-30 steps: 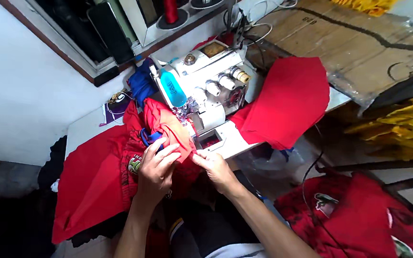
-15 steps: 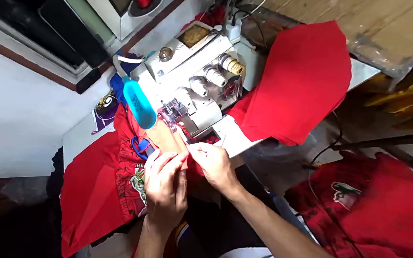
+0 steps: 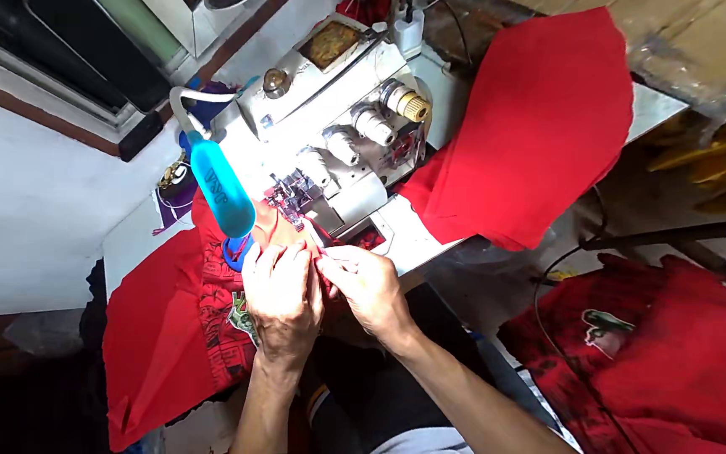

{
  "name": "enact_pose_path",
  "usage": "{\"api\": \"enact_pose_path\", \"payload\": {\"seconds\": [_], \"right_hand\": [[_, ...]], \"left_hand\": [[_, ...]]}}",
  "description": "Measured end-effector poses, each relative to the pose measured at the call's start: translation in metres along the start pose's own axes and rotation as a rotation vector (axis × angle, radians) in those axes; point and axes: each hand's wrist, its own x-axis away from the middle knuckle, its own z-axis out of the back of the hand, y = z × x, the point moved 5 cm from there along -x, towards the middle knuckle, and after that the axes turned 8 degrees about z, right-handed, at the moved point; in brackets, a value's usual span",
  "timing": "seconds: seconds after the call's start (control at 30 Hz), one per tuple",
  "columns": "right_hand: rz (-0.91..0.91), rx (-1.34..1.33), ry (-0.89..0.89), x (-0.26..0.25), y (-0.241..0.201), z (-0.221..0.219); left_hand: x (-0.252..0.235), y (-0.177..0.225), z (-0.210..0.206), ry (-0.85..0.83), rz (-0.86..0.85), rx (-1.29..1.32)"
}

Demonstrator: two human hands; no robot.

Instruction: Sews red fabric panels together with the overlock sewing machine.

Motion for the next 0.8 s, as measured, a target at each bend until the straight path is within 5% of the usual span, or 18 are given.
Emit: {"api": "enact_pose_path", "payload": {"seconds": [0.3,0.6,0.8], "right_hand": [[-0.010,0.012,0.058,0.000,0.005,-0.016],[-0.145,-0.123,-0.147,0.008,0.005,-0.028],[-0.112,-0.011,-0.266,0.002,-0.001,-0.036]], "left_hand": [[-0.010,-0.008,-0.007,-0.104,0.158,-0.036],[0.004,-0.043,-0.013,-0.192,0.404,0.067],[0.057,0.000,0.021,-0.134,0.503,0.221]]}}
